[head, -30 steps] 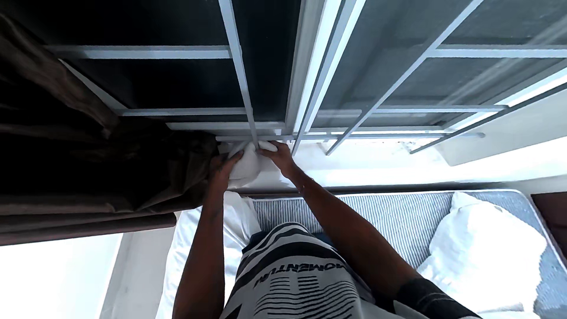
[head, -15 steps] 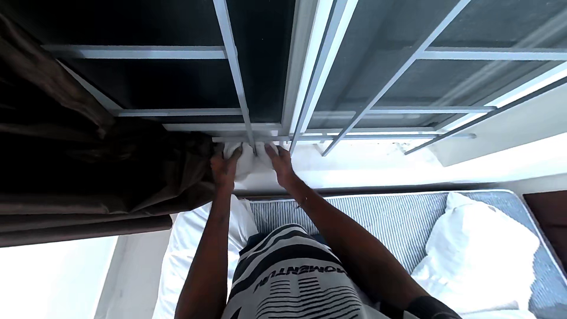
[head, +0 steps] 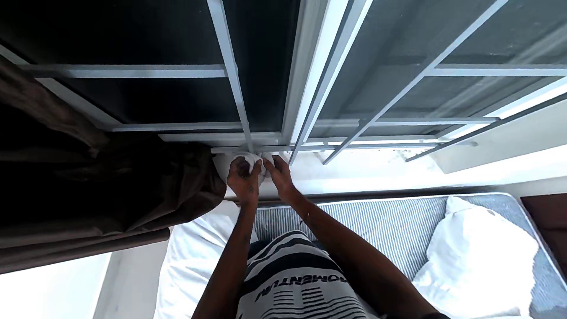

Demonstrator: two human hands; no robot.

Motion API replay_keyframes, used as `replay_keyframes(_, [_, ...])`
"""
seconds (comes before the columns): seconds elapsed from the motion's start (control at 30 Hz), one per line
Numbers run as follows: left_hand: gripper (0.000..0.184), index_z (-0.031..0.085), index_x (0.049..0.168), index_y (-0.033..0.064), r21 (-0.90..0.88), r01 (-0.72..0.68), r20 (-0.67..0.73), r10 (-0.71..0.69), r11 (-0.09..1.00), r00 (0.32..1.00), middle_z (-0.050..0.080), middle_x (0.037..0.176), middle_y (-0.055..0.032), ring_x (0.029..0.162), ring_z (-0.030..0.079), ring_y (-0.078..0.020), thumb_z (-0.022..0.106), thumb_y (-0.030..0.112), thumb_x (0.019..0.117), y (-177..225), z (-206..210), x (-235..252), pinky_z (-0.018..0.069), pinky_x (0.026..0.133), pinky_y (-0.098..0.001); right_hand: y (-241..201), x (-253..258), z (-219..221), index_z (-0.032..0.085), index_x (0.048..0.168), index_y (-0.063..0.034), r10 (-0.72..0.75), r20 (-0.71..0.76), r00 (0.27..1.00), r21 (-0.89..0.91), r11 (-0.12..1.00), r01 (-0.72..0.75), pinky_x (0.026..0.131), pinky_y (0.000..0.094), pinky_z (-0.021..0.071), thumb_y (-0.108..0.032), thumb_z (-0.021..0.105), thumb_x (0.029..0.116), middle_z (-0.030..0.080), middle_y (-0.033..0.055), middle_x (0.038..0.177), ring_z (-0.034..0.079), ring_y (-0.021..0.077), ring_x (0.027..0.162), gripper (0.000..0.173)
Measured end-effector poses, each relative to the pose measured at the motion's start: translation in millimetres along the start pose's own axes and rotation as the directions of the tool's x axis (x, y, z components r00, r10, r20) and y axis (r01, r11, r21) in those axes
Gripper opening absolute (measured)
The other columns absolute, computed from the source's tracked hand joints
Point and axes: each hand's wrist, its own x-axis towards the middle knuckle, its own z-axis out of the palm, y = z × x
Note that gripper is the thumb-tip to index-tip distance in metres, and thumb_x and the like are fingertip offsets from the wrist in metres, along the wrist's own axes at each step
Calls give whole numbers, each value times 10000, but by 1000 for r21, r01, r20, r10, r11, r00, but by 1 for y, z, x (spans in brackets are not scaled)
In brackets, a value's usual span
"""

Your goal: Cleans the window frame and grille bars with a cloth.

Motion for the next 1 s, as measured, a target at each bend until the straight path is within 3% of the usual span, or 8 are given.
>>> replay_keyframes(0.17, [396,673,983,-13,172,127,-65,-118,977,991,738,868,-118,789,715,-176,936,161,743,-44,7,5,596,774,-393,26,22,-9,686,1006,5,31,-14,999,-412,911,-34,683,474,529,-278,699,967,662,131,790,636,250,708,285])
replay_keyframes(0.23, [397,685,1030,-28,144,111,-83,-99,983,992,744,920,-132,831,722,-174,919,144,760,-40,7,4,599,805,-371,18,19,-7,691,990,8,1,-11,1000,-362,932,-5,680,454,533,-261,720,952,662,125,786,633,233,702,274])
replay_keyframes(0.33, [353,706,1191,-13,77,3,-110,6,997,994,755,1015,-112,876,723,-111,797,168,901,-4,5,4,602,841,-300,-19,8,10,671,944,-10,-31,-49,998,-106,994,25,664,360,522,-218,708,966,635,77,765,601,154,684,212])
replay_keyframes(0.43, [232,735,1149,11,150,-60,-113,77,987,991,747,1024,-92,893,708,-94,665,153,979,18,2,-6,582,849,-289,-33,-11,22,677,978,-21,40,-94,995,101,994,-31,689,311,529,-189,653,1001,648,52,791,610,115,718,171])
replay_keyframes(0.53, [177,752,1089,-15,261,-209,-27,223,942,974,718,1171,-163,1080,699,-206,687,72,950,-5,2,-5,564,969,-358,-18,-10,21,696,1039,5,-100,-55,993,-66,993,96,676,334,556,-180,623,1020,671,91,825,638,151,711,200])
replay_keyframes(0.7, [202,726,1116,-73,296,-257,171,214,920,962,675,1187,-236,1104,673,-295,651,-15,938,-47,-5,11,548,989,-412,-4,-7,29,719,955,33,-252,102,962,-579,771,264,770,445,571,-97,604,970,622,166,989,649,284,885,174])
replay_keyframes(0.87, [220,728,1128,-70,217,-253,186,214,943,959,658,1210,-227,1122,654,-264,644,-44,926,-48,-7,11,542,992,-372,2,-2,27,717,937,51,-295,87,951,-556,778,293,755,444,568,-74,612,956,631,179,942,653,294,863,164])
replay_keyframes(1.0, [241,710,1192,-48,39,-153,122,147,987,981,645,1241,-161,1134,628,-167,610,4,980,-14,-8,0,530,988,-299,-14,-9,25,736,1034,61,-385,18,923,-413,838,358,737,366,565,-41,593,966,635,159,944,640,234,833,189])
